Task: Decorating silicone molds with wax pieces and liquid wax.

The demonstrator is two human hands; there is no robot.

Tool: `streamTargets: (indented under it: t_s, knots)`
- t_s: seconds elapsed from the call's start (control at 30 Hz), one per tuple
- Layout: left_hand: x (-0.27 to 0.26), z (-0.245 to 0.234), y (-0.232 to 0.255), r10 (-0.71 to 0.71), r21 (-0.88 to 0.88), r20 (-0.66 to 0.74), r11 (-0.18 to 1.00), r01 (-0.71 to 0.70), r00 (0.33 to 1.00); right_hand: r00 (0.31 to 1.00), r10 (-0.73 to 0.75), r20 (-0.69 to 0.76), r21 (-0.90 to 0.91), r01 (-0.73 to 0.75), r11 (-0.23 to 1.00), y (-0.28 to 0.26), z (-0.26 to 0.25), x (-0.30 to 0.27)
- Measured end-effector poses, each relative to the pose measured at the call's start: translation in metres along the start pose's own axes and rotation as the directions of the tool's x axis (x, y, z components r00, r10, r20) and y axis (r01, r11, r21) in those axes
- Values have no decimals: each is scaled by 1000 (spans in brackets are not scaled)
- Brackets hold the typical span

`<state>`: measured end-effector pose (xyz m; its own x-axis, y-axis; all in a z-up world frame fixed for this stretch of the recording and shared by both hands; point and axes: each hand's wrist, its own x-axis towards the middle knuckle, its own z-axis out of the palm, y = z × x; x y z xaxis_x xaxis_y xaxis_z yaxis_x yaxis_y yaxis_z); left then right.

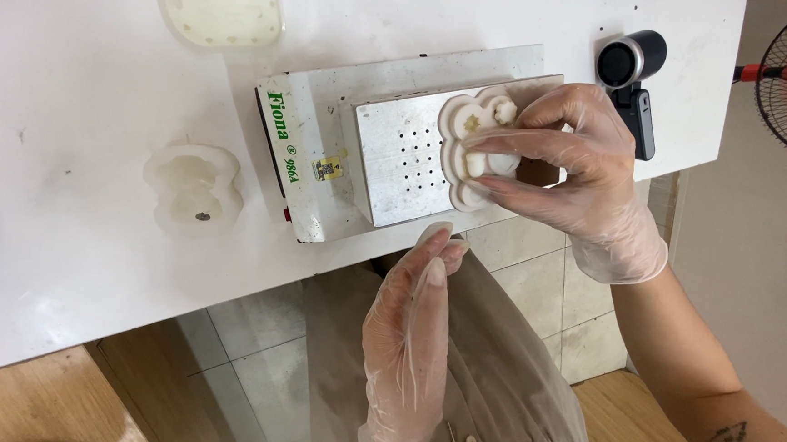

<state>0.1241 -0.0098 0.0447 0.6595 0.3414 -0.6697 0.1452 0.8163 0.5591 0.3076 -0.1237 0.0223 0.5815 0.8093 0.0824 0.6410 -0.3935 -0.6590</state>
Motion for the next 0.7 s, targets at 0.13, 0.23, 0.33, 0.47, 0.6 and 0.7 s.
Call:
streamTargets:
  t_s: [0.13,0.23,0.33,0.47,0.6,0.7]
  knots:
    - [0,1,-1,4,-31,-7,999,-4,1000,1000,13,20,-13,-12,1000,-4,-2,1]
    - [-1,0,-3,-13,-68,-26,998,11,1000,999,37,27,-19,-36,999,-3,-3,1]
    - [0,0,0,-5,-7,-9,1000,5,1000,998,31,56,-50,-28,998,1,-6,0]
    - [-1,-1,-1,6,-37,-12,999,-7,1000,995,84,57,-8,-84,996,-6,-6,3]
    - [-1,0,-1,-5,-33,-3,999,5,1000,996,64,54,1,-64,998,-5,-7,4]
    - [-1,-1,-2,2,-36,-11,999,-2,1000,996,69,54,-10,-68,998,-4,-7,2]
